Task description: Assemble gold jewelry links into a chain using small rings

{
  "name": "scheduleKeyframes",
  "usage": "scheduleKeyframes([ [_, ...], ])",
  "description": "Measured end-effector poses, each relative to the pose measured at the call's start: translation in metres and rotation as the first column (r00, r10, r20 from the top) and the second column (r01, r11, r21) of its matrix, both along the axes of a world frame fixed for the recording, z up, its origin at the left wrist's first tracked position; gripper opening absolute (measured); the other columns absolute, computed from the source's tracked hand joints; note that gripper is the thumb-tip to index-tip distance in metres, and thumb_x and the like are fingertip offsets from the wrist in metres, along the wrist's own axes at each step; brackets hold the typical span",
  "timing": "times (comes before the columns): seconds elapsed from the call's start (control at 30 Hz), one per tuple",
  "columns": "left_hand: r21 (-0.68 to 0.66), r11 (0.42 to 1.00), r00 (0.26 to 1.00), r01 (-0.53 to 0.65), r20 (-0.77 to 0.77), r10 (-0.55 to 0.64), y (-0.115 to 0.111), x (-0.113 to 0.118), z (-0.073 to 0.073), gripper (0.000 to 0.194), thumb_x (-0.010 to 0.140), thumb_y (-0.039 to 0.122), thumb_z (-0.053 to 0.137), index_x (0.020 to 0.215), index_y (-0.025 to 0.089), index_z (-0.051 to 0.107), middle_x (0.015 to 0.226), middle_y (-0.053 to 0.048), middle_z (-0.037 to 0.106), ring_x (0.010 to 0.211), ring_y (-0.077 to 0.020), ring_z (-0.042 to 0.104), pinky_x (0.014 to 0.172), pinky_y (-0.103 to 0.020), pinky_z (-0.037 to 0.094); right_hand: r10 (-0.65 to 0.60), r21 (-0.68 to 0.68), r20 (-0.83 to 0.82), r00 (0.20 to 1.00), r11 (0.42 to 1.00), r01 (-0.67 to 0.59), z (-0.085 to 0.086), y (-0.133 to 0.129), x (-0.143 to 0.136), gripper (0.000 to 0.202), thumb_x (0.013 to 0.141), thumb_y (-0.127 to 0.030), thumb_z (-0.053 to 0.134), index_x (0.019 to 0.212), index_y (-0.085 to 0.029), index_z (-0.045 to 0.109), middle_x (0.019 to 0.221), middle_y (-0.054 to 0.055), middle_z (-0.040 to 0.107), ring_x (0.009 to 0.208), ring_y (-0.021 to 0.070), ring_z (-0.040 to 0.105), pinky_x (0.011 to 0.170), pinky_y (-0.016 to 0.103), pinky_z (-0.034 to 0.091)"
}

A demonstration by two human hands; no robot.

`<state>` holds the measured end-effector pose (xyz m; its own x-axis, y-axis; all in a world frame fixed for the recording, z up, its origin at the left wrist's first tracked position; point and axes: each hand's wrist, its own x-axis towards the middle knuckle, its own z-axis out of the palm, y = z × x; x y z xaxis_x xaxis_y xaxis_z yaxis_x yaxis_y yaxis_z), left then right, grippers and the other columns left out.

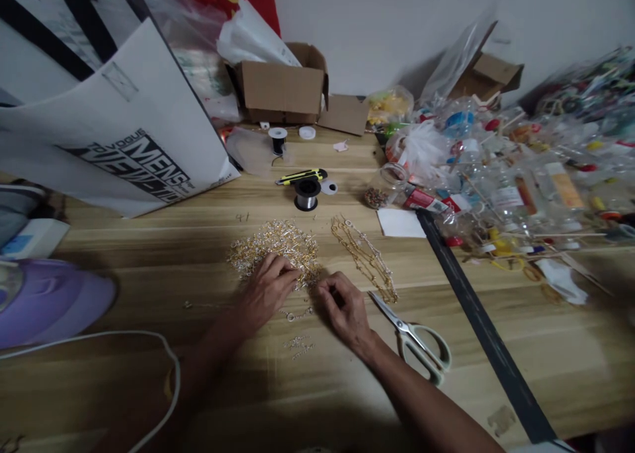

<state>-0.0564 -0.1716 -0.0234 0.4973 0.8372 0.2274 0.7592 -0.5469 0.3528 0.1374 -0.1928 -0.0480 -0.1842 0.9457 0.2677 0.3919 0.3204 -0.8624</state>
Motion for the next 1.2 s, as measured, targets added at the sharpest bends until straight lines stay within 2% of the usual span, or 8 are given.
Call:
scheduleKeyframes([
  [0.1,0.035,0.999,0.999,-0.024,-0.022,0.025,0.001,-0.001,-0.003,0.016,0.088,0.012,0.052,0.090,0.018,0.066,0.088,-0.006,0.057,0.091,-0.0215,0.048,0.082,-0.037,0.047,-0.005,0.003,-0.007,1.000,1.000,0.005,-0.001,0.000,0.000,0.016,0.090,-0.025,0.050,0.078,-0.018,0.057,0.073,0.002,0.056,0.066,0.0144,0.053,0.061,0.025,0.041],
  [0.3,0.097,0.993,0.997,-0.073,0.030,0.070,0.004,-0.005,-0.016,0.015,0.088,0.012,0.052,0.079,0.016,0.063,0.085,-0.006,0.057,0.089,-0.0213,0.047,0.083,-0.038,0.046,-0.008,0.012,-0.004,1.000,1.000,0.008,-0.001,0.001,0.001,0.015,0.090,-0.023,0.050,0.077,-0.018,0.057,0.073,0.002,0.056,0.066,0.0141,0.053,0.061,0.025,0.041],
  [0.47,0.063,0.997,0.999,-0.035,0.013,0.034,0.003,-0.001,-0.007,0.017,0.089,0.012,0.051,0.095,0.018,0.065,0.091,-0.006,0.057,0.092,-0.0215,0.047,0.083,-0.037,0.046,0.010,0.018,-0.013,1.000,1.000,-0.009,-0.001,0.001,0.001,0.014,0.090,-0.022,0.050,0.077,-0.018,0.057,0.073,0.002,0.055,0.066,0.0137,0.052,0.061,0.024,0.041],
  [0.57,0.043,0.999,1.000,-0.021,-0.006,0.021,0.002,-0.001,-0.005,0.017,0.087,0.011,0.052,0.091,0.019,0.066,0.090,-0.007,0.056,0.093,-0.0218,0.047,0.083,-0.037,0.046,0.004,0.007,-0.012,1.000,1.000,-0.004,-0.002,0.001,0.001,0.014,0.089,-0.022,0.050,0.078,-0.018,0.057,0.073,0.002,0.055,0.065,0.0136,0.052,0.060,0.024,0.040],
  [0.87,0.132,0.989,0.982,-0.070,0.184,0.045,0.010,-0.015,-0.028,0.015,0.087,0.011,0.053,0.090,0.018,0.066,0.086,-0.005,0.065,0.088,-0.0204,0.051,0.082,-0.036,0.046,-0.006,-0.001,-0.011,1.000,1.000,0.006,-0.001,0.001,0.000,0.015,0.090,-0.024,0.051,0.077,-0.019,0.058,0.074,0.002,0.057,0.066,0.0141,0.053,0.061,0.025,0.042],
  [1.07,0.097,0.989,0.947,-0.113,0.311,0.078,0.012,-0.017,-0.027,0.015,0.089,0.014,0.053,0.092,0.017,0.067,0.082,-0.005,0.068,0.084,-0.0187,0.055,0.079,-0.034,0.047,0.002,0.007,-0.005,1.000,1.000,-0.002,-0.001,0.001,0.000,0.015,0.090,-0.024,0.051,0.077,-0.019,0.057,0.073,0.002,0.056,0.066,0.0137,0.052,0.060,0.025,0.041],
  [1.2,0.105,0.987,0.940,-0.122,0.331,0.081,0.013,-0.020,-0.028,0.014,0.086,0.012,0.055,0.084,0.017,0.067,0.080,-0.005,0.068,0.083,-0.0184,0.055,0.076,-0.033,0.047,-0.002,-0.002,-0.003,1.000,1.000,0.002,-0.001,0.001,0.000,0.015,0.089,-0.024,0.051,0.077,-0.018,0.058,0.073,0.002,0.056,0.065,0.0134,0.052,0.059,0.024,0.040],
])
